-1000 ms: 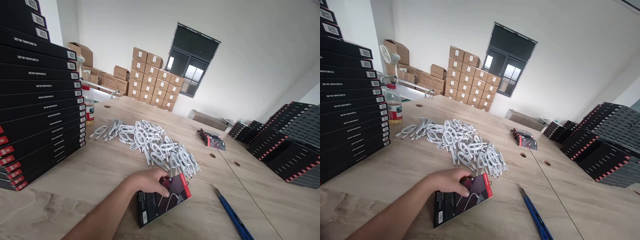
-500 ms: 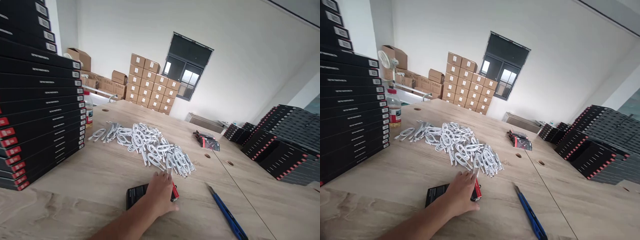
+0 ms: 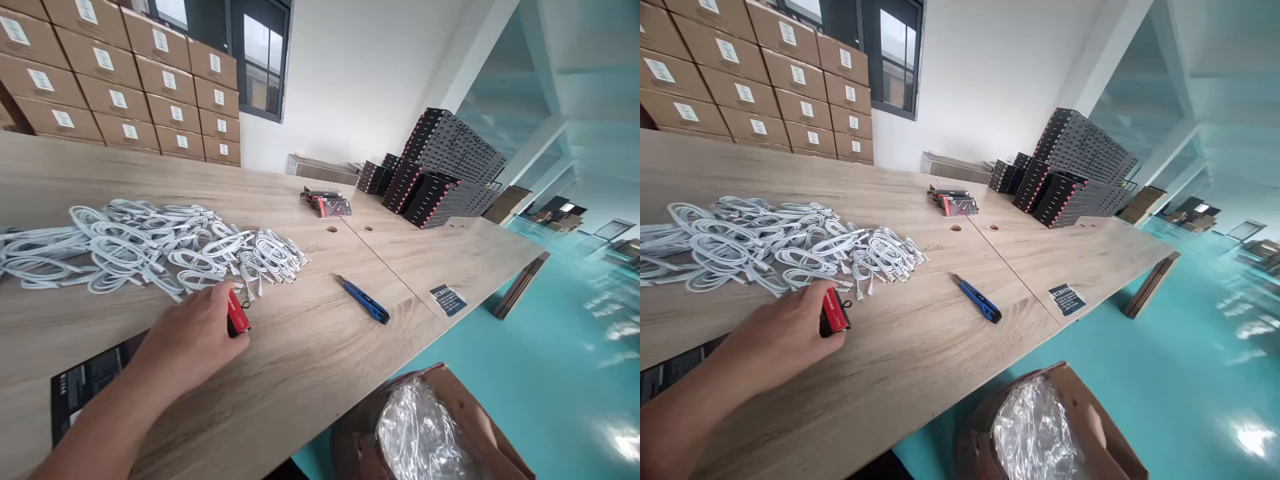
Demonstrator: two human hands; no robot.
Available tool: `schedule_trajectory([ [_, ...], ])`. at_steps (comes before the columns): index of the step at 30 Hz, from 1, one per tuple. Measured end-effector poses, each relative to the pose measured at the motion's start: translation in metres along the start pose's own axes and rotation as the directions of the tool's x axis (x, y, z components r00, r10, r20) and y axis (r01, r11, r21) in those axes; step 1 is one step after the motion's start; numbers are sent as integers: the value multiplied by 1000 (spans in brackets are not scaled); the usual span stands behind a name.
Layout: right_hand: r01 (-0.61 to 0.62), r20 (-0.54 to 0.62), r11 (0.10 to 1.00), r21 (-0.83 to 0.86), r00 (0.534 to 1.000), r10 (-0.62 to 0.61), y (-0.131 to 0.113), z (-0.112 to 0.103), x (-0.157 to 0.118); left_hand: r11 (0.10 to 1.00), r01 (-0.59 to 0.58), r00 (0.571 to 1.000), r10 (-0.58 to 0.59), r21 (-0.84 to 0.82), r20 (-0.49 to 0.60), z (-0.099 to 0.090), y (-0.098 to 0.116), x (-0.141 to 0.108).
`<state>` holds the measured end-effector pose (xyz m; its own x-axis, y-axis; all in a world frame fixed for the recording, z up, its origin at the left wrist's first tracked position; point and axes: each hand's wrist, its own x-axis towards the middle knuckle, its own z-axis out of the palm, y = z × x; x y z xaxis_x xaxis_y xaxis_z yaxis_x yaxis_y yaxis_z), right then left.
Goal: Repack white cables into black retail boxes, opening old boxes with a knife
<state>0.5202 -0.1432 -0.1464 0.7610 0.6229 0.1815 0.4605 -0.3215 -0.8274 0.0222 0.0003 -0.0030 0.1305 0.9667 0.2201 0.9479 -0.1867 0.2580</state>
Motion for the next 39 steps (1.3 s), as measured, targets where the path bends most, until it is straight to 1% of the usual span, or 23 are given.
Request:
schedule_trajectory([
  [2,-77,-99,995,-68,993,70,-12,-5,31,1000,4,1000,-4,-20,-4,0,4,-2],
  [3,-95,-142,992,-78,986,83,-23,-6,44,1000,7,1000,-7,-26,-7,0,7,-2],
  [4,-85,-170,994,-64,983,73,-39,-6,53,999,9,1000,-9,-31,-7,0,10,-2],
  [5,-48,-191,998,-31,981,41,-59,-3,57,999,11,1000,-12,-36,-6,-1,12,-1],
  [7,122,-209,984,128,974,-94,-110,12,52,999,10,1000,-10,-45,-5,-5,16,-1],
  [8,216,-186,943,253,967,-172,-138,25,43,999,2,1000,-3,-45,-19,-7,17,0],
  [9,303,-132,873,382,953,-273,-168,42,31,999,-12,999,10,-39,-44,-9,16,0],
  [10,343,-5,802,490,921,-391,-198,62,17,999,-33,996,31,-25,-79,-12,15,-1],
  [11,336,115,735,589,865,-488,-227,86,1,998,-55,991,54,-5,-121,-13,12,-1],
  [12,267,273,682,681,771,-575,-255,111,-16,997,-77,983,79,20,-165,-15,7,-1],
  [13,160,406,638,753,651,-642,-280,138,-32,994,-94,973,102,47,-207,-16,2,-1],
  [14,115,451,614,781,575,-682,-301,165,-49,992,-108,962,122,71,-242,-17,-3,0],
  [16,46,500,586,809,470,-727,-333,213,-80,987,-123,946,149,107,-289,-17,-14,1],
  [17,6,523,580,815,424,-739,-342,232,-95,985,-124,942,154,117,-299,-17,-18,1],
  [18,-37,546,579,815,384,-744,-347,248,-108,985,-122,941,154,123,-301,-17,-22,0],
  [20,-121,596,590,798,301,-744,-345,267,-127,985,-113,947,145,127,-288,-17,-26,-1],
  [21,-156,620,602,783,260,-740,-341,271,-132,986,-108,950,141,129,-279,-17,-26,-2],
  [23,-207,662,630,749,182,-727,-330,272,-134,985,-108,954,140,132,-267,-16,-26,-3],
  [25,-233,690,655,719,131,-712,-323,269,-129,985,-112,954,143,129,-264,-14,-25,-2],
  [27,-246,704,668,702,102,-702,-319,264,-124,986,-119,955,146,121,-256,-10,-24,-2],
  [32,-294,674,634,715,52,-737,-320,259,-123,985,-136,960,158,111,-231,-4,-19,-1],
  [36,-324,670,632,704,9,-742,-318,258,-123,983,-148,960,169,110,-222,-3,-15,-1],
  [39,-298,680,648,701,5,-733,-317,257,-122,981,-157,960,179,116,-214,-2,-13,-1],
])
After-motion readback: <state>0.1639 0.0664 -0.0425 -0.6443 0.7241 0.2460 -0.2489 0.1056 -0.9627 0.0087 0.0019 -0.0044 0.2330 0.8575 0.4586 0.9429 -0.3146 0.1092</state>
